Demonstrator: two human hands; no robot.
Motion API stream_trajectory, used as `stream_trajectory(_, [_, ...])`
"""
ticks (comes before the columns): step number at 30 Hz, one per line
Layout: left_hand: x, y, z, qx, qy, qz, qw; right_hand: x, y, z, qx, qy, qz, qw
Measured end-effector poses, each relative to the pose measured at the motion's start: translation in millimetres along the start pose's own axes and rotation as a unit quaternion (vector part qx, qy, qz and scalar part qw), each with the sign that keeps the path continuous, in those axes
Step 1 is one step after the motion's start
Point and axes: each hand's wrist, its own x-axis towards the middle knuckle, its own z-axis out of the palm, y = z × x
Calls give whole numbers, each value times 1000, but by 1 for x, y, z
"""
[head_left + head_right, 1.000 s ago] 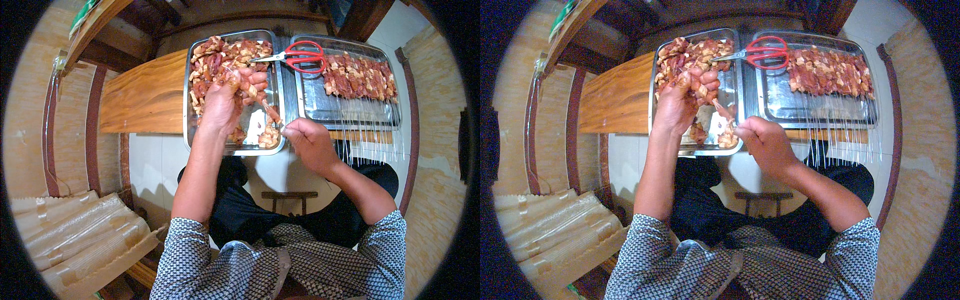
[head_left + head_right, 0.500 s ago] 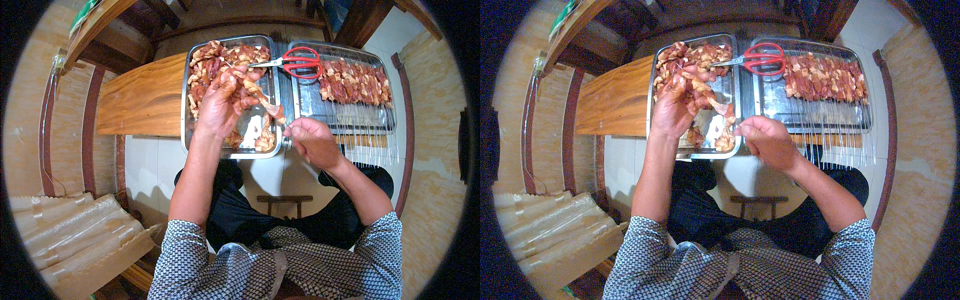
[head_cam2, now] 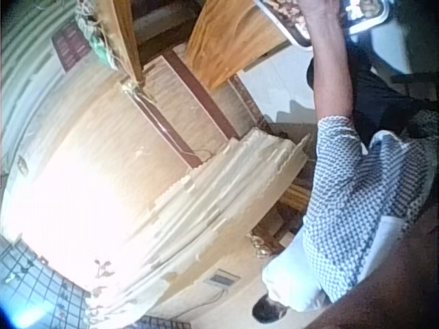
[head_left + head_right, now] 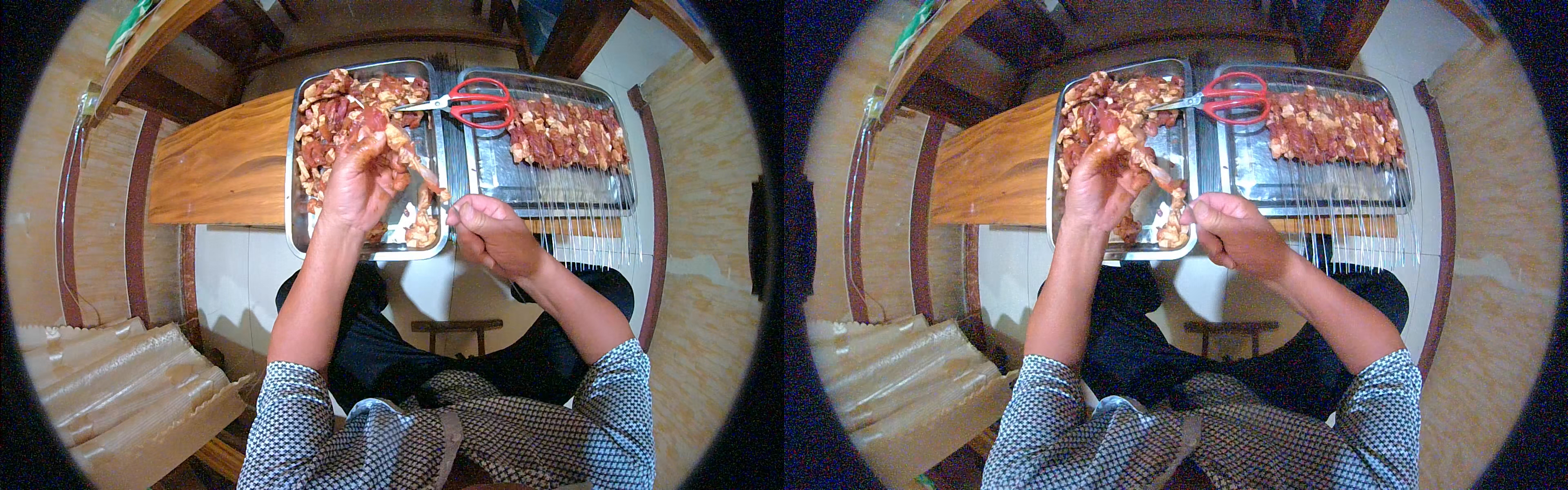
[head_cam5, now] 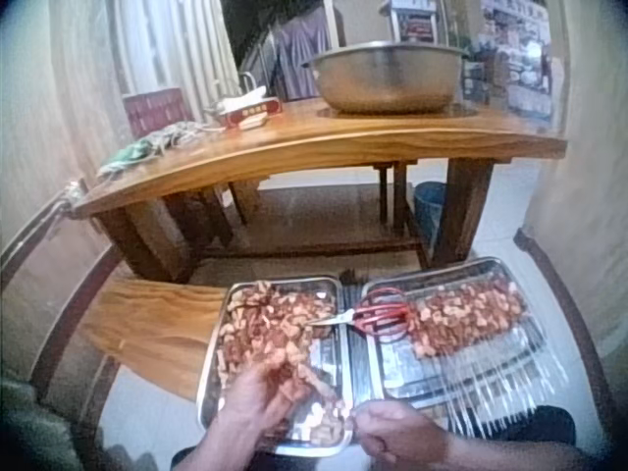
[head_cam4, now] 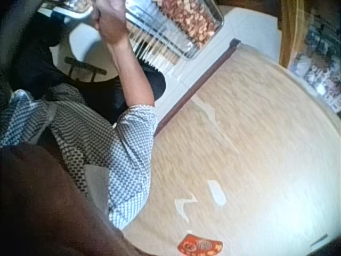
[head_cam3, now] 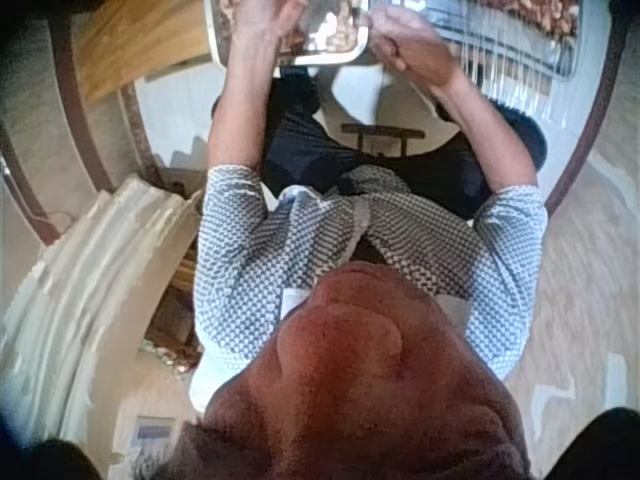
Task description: The person sits on the floor and threads pieces of marinated meat from a metal tray onto thin metal skewers. The person picks up meat with one hand and pushes it onto the skewer held in the other hand, then places the completed skewer onto a second tray.
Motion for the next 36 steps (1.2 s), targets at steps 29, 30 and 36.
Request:
stream_trajectory(29, [-1,-16,-1,51,-27,-27,998,6,11,-7,-6,13,-66,998])
stream_trajectory(30, [-1,-16,0,48,-20,-22,998,5,11,-6,-13,18,-67,997])
stream_trajectory(36, [1,-21,-2,37,14,5,999,5,9,-4,-60,38,-69,995])
